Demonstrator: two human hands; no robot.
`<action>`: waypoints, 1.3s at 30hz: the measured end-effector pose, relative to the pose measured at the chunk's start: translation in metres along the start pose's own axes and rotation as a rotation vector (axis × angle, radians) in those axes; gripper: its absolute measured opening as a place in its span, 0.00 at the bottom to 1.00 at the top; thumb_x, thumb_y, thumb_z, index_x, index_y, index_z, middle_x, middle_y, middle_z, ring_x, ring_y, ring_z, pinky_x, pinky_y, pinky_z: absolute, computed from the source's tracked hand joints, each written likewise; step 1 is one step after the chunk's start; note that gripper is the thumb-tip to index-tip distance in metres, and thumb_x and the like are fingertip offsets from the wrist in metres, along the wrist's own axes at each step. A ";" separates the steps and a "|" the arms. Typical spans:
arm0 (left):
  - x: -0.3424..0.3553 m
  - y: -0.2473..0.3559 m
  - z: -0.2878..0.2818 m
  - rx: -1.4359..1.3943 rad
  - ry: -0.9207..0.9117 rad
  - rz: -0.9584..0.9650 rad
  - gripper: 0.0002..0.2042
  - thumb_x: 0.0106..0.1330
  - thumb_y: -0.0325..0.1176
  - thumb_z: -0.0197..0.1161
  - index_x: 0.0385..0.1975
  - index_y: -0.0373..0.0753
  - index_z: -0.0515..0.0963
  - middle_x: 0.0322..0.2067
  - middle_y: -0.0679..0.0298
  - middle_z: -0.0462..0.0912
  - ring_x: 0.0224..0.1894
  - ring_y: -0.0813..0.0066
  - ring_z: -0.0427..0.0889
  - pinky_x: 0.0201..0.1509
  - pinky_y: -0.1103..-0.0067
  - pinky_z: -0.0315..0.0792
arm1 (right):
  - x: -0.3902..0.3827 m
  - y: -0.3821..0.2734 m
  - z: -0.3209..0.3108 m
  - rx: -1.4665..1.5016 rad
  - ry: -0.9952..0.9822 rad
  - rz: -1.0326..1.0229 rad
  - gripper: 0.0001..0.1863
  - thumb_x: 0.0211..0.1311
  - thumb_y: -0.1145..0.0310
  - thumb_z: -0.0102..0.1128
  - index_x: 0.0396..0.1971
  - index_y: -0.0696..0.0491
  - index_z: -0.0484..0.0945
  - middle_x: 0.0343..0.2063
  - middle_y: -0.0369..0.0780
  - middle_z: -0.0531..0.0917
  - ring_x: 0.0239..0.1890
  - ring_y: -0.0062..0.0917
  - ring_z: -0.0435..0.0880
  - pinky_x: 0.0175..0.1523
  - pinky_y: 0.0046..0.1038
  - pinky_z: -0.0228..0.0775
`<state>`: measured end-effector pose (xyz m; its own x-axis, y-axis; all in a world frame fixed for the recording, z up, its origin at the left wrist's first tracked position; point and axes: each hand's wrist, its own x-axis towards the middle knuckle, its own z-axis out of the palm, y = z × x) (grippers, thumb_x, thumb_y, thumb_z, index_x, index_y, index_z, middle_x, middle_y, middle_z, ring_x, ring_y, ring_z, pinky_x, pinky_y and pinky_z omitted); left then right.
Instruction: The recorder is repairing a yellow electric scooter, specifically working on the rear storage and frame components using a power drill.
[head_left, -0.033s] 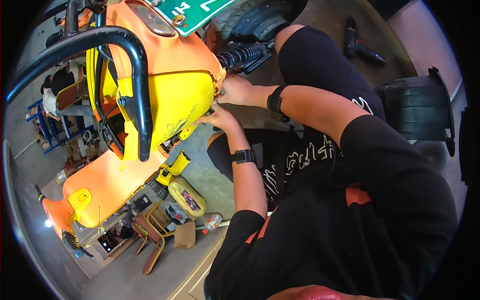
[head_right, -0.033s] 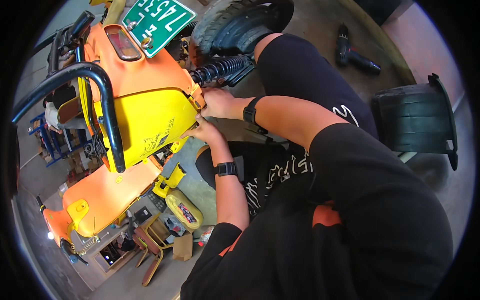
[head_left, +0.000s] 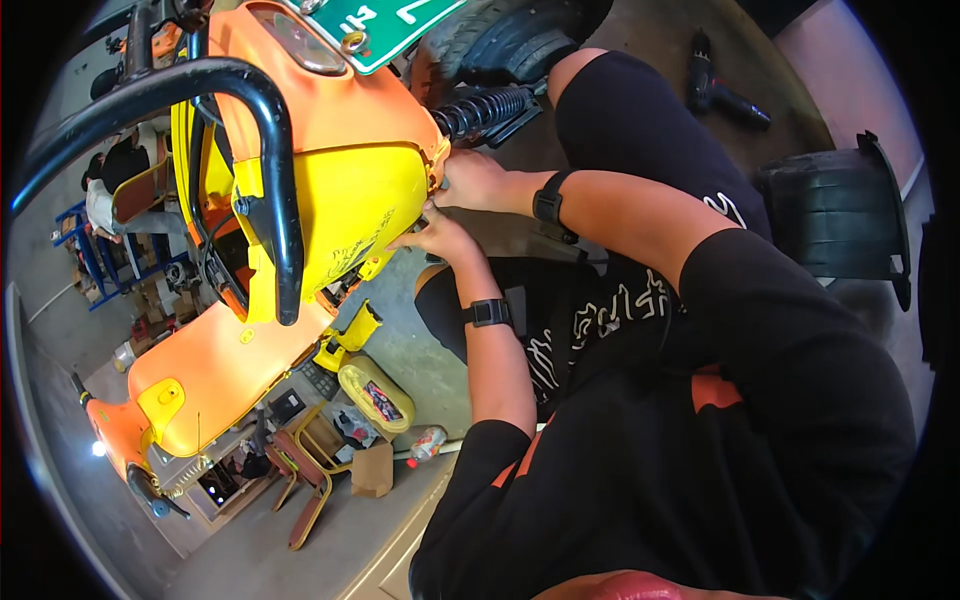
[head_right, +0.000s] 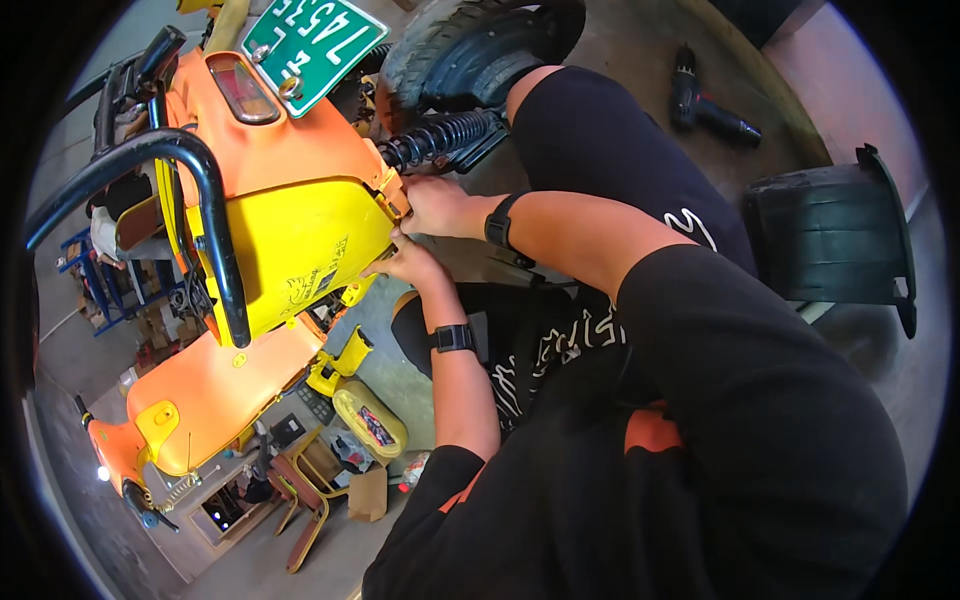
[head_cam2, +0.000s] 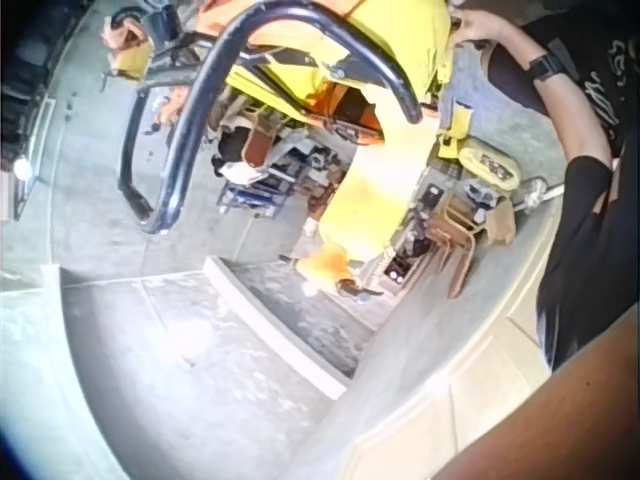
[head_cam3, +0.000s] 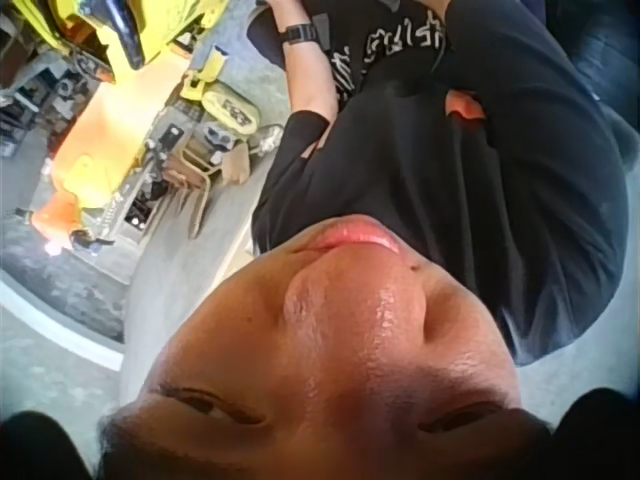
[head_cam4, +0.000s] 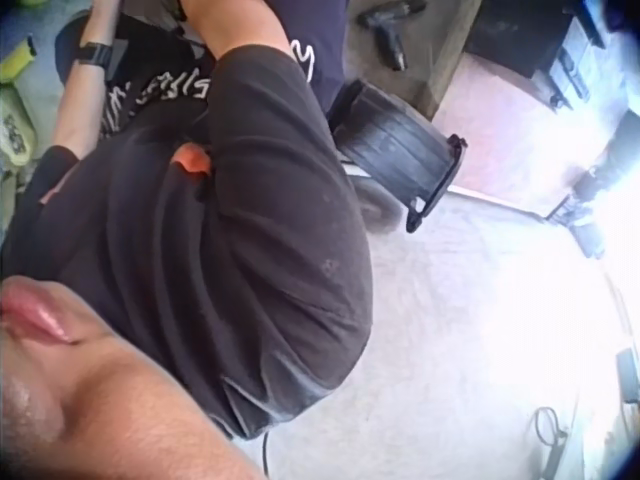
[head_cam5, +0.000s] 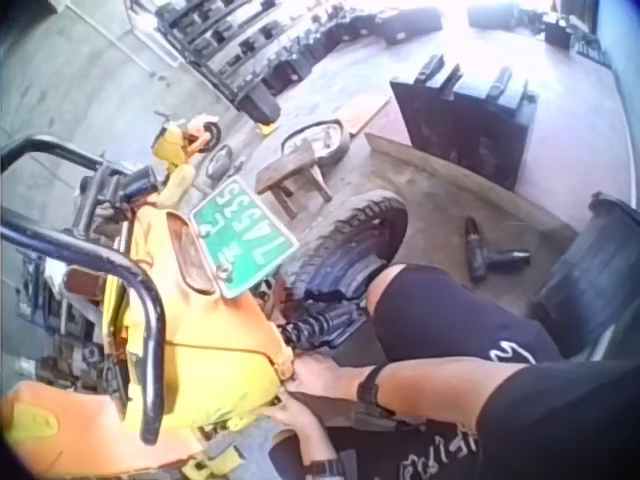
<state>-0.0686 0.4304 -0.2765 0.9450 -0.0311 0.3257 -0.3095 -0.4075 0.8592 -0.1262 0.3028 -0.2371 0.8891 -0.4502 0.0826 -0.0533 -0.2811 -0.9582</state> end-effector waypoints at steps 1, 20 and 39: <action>-0.001 0.001 0.000 0.010 0.012 -0.054 0.57 0.65 0.37 0.66 0.64 0.20 0.16 0.61 0.29 0.61 0.61 0.49 0.70 0.67 0.68 0.64 | -0.001 -0.001 0.001 0.003 0.002 0.004 0.24 0.52 0.58 0.67 0.48 0.53 0.78 0.46 0.51 0.81 0.50 0.44 0.80 0.56 0.41 0.72; -0.002 0.002 0.005 -0.150 -0.025 -0.046 0.61 0.63 0.49 0.68 0.66 0.26 0.16 0.64 0.30 0.58 0.63 0.49 0.69 0.66 0.67 0.66 | 0.010 -0.002 0.022 0.076 -0.179 -0.009 0.20 0.59 0.73 0.59 0.53 0.56 0.76 0.54 0.54 0.76 0.59 0.46 0.74 0.63 0.40 0.66; -0.001 -0.004 -0.009 -0.380 0.068 -0.635 0.33 0.73 0.28 0.46 0.73 0.35 0.39 0.60 0.52 0.68 0.54 0.61 0.74 0.57 0.69 0.71 | 0.011 -0.022 -0.028 0.069 -0.410 -0.015 0.29 0.46 0.80 0.52 0.55 0.60 0.74 0.57 0.55 0.74 0.63 0.44 0.70 0.68 0.35 0.61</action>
<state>-0.0690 0.4406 -0.2769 0.9494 0.1671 -0.2660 0.2671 0.0162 0.9635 -0.1283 0.2801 -0.2073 0.9977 -0.0675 -0.0058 -0.0206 -0.2211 -0.9750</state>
